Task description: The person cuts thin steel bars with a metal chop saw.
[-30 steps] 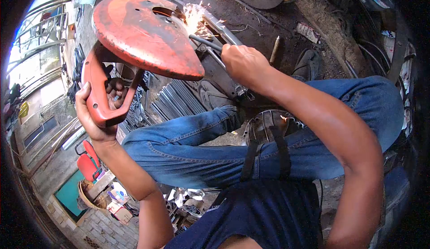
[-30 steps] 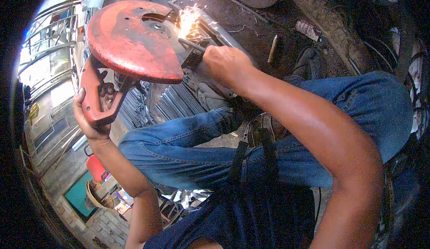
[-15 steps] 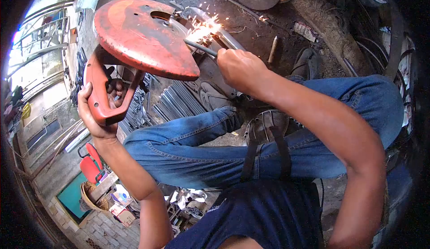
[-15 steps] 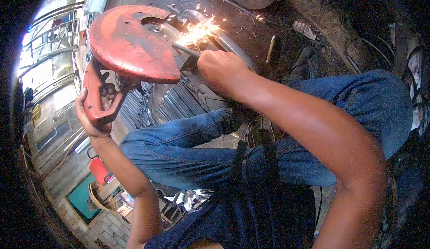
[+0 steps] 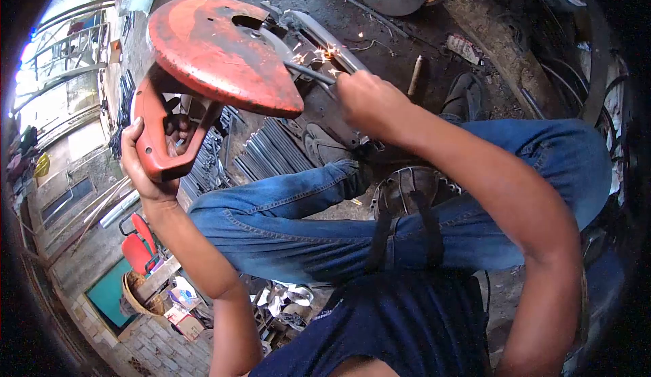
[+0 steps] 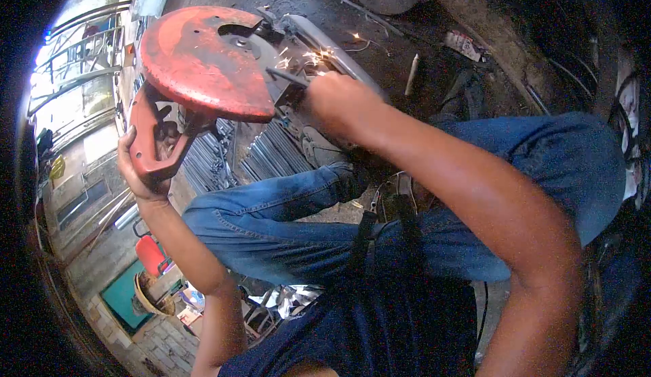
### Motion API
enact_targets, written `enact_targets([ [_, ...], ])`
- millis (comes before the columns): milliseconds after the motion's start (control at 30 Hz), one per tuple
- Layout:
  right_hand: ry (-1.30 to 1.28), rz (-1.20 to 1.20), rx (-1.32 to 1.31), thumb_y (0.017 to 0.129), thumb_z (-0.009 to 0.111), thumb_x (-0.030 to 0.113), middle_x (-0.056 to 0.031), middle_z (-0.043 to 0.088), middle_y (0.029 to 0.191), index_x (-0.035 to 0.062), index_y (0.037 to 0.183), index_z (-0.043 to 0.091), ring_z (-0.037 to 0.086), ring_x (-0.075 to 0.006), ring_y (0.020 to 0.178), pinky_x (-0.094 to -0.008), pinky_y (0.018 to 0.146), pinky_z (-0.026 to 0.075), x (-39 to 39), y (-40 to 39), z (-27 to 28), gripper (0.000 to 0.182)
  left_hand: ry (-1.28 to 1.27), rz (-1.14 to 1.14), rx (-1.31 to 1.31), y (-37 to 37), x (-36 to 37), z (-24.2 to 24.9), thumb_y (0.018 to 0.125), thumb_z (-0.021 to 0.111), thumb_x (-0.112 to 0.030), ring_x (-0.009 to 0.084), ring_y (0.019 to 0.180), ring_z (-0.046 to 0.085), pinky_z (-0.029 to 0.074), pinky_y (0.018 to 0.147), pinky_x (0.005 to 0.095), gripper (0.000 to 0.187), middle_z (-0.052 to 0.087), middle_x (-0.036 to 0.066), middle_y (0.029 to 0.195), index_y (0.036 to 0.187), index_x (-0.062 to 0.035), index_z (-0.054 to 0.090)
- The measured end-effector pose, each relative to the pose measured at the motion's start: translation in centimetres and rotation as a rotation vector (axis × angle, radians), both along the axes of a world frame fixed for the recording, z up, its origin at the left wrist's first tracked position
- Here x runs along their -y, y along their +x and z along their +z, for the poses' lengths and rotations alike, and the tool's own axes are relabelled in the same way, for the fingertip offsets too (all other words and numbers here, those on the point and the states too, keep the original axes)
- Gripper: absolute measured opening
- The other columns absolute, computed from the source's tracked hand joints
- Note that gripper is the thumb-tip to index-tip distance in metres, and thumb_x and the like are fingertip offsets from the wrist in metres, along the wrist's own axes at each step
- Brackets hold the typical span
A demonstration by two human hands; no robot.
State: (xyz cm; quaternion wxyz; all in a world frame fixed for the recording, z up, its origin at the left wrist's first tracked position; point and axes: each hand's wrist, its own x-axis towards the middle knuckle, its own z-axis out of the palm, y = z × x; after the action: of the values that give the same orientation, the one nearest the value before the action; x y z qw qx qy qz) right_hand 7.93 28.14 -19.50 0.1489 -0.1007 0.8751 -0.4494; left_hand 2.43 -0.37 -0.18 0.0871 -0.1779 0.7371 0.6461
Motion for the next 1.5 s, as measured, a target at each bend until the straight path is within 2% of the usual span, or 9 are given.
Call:
enact_targets([
  [200,-0.277,-0.164,0.294,0.097,0.048,0.029,-0.0296,0.062,0.092,-0.0016,0.1,0.059,0.061,-0.0438,0.092,-0.0499,0.077,0.047,-1.0,-1.3,-2.8,0.033,0.003,0.024,-0.008,0.2,-1.0,0.1,0.089,0.052,-0.04,0.0275,0.088,0.065,0.055,0.08,0.043,0.054,0.064,0.015,0.102,0.122,0.0022,0.053],
  [600,-0.363,-0.23,0.285,0.097,0.051,0.031,-0.0217,0.062,0.078,-0.0025,0.095,0.062,0.063,-0.0343,0.074,-0.0435,0.07,0.047,-1.7,-2.0,-5.1,0.035,-0.003,0.187,-0.032,0.2,-2.2,0.6,0.09,0.056,-0.036,0.0231,0.092,0.064,0.055,0.082,0.038,0.047,0.062,0.011,0.108,0.122,-0.0018,0.054],
  [767,-0.394,-0.22,0.331,0.096,0.051,0.031,-0.0219,0.062,0.079,-0.0032,0.099,0.063,0.063,-0.0334,0.075,-0.0419,0.07,0.047,-1.2,-1.8,-5.6,0.036,0.014,0.114,0.004,0.1,-0.9,0.2,0.085,0.061,-0.042,0.0278,0.096,0.063,0.055,0.081,0.0479,0.063,0.057,0.014,0.115,0.132,-0.0039,0.046],
  [1000,-0.486,-0.22,0.422,0.096,0.051,0.032,-0.0191,0.064,0.078,-0.0067,0.099,0.063,0.063,-0.0274,0.074,-0.0405,0.07,0.047,-0.9,-1.7,-5.5,0.041,0.021,0.156,-0.018,0.0,-1.9,0.1,0.085,0.061,-0.038,0.0267,0.086,0.063,0.055,0.077,0.0457,0.06,0.059,0.015,0.104,0.128,-0.0005,0.046],
  [1067,-0.511,-0.284,0.587,0.097,0.051,0.034,-0.0184,0.064,0.079,-0.0071,0.097,0.064,0.062,-0.0255,0.075,-0.0401,0.071,0.047,-0.9,-1.6,-4.4,0.043,0.047,0.14,0.01,0.0,-1.3,0.1,0.085,0.061,-0.038,0.0265,0.085,0.063,0.056,0.076,0.0453,0.059,0.059,0.015,0.101,0.127,0.0002,0.046],
  [1200,-0.482,-0.263,0.504,0.097,0.05,0.035,-0.0193,0.064,0.079,-0.0065,0.098,0.064,0.062,-0.0271,0.075,-0.0405,0.072,0.047,-0.8,-1.8,-4.7,0.044,0.086,0.121,0.037,-0.3,-0.6,0.0,0.085,0.059,-0.039,0.0279,0.081,0.063,0.057,0.074,0.045,0.053,0.06,0.016,0.092,0.118,0.0022,0.051],
  [1267,-0.438,-0.223,0.587,0.099,0.051,0.035,0.0033,0.049,0.065,0.0004,0.098,0.065,0.044,-0.0073,0.056,-0.0266,0.05,0.036,-0.7,-2.0,-4.1,0.037,0.089,0.134,0.039,-0.3,-0.8,0.0,0.086,0.057,-0.04,0.029,0.078,0.064,0.057,0.075,0.045,0.05,0.062,0.017,0.086,0.11,0.0036,0.055],
  [1400,-0.425,-0.205,0.553,0.099,0.05,0.036,0.0013,0.049,0.064,-0.0007,0.094,0.065,0.046,-0.0086,0.058,-0.0294,0.052,0.038,-0.3,-2.0,-4.3,0.041,0.089,0.122,0.017,0.2,-2.5,0.3,0.087,0.056,-0.04,0.0298,0.085,0.063,0.056,0.079,0.0495,0.052,0.062,0.017,0.096,0.119,0.0004,0.053],
  [1500,-0.338,-0.161,0.415,0.099,0.049,0.036,-0.0081,0.055,0.065,-0.0033,0.09,0.065,0.052,-0.0167,0.06,-0.0352,0.057,0.042,0.1,-2.0,-4.6,0.043,0.098,0.125,0.014,0.4,-3.0,0.5,0.088,0.054,-0.041,0.0298,0.092,0.062,0.055,0.081,0.051,0.054,0.061,0.016,0.106,0.126,-0.0024,0.05],
])
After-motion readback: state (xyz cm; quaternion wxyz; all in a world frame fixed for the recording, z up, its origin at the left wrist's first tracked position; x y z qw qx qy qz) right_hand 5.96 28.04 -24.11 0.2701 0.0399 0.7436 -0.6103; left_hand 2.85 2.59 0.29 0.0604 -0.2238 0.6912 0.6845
